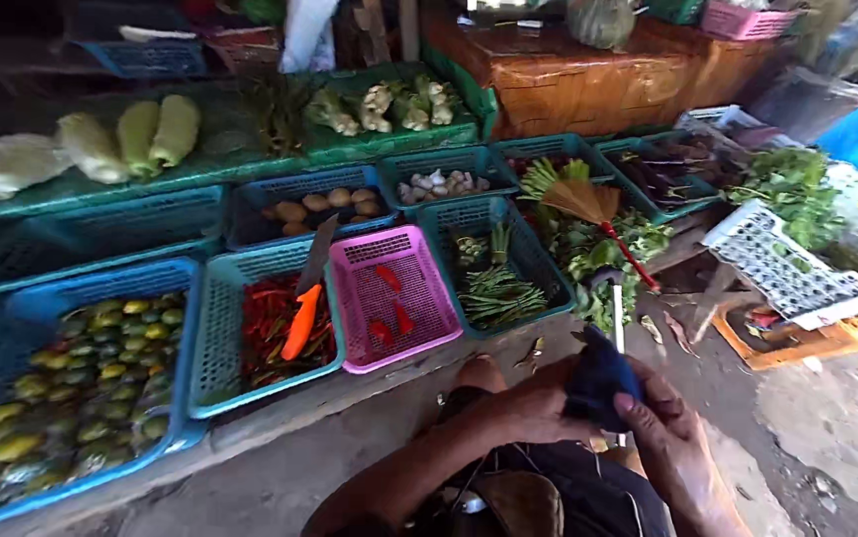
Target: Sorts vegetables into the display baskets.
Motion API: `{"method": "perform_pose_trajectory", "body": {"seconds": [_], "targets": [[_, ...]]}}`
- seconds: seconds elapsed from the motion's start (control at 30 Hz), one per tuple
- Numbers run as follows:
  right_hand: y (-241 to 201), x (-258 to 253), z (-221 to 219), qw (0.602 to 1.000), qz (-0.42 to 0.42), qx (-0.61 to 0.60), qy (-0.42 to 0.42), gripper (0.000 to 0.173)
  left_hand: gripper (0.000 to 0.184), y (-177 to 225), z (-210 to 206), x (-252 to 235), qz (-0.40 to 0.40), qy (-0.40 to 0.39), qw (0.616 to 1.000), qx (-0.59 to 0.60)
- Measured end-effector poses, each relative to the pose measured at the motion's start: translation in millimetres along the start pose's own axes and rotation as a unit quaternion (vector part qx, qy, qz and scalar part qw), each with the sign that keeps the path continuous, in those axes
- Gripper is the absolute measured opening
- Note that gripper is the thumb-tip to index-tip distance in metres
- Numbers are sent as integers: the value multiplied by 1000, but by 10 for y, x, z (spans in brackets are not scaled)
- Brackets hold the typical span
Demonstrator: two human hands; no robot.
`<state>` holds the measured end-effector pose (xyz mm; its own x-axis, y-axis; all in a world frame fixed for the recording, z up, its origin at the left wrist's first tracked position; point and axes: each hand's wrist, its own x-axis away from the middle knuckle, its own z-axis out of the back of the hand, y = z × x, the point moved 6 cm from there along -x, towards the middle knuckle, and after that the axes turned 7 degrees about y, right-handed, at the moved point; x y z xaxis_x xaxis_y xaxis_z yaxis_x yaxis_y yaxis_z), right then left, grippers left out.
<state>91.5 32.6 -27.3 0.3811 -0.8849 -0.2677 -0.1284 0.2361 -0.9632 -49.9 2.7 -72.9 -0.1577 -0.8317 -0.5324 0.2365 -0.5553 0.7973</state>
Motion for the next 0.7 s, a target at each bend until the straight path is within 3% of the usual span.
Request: {"method": "perform_pose_trajectory", "body": {"seconds": [0.03,0.1,0.17,0.23,0.33,0.4,0.53,0.63,0.7], "targets": [[1,32,-127,998,15,43,-38,56,36,-30,-18,25,-20,29,999,4],[34,92,-206,991,40,103,-71,62,22,-89,56,101,18,63,998,5],[107,103,-106,993,21,92,-64,47,23,-27,254,165,86,100,991,15],[254,120,81,994,-28,93,-47,35,27,42,513,271,102,159,981,48],[654,223,465,978,-107,179,-22,37,26,231,971,480,57,260,961,71],[959,351,719,958,-155,240,-9,39,25,446,1326,691,59,336,940,23],[1436,667,1212,895,-242,375,17,40,28,795,2039,1118,131,477,849,-187],[1698,886,1462,851,-285,442,7,39,46,783,2586,1415,161,486,779,-362],[1769,1005,1538,830,-319,458,1,37,48,635,2863,1586,223,470,720,-460]]}}
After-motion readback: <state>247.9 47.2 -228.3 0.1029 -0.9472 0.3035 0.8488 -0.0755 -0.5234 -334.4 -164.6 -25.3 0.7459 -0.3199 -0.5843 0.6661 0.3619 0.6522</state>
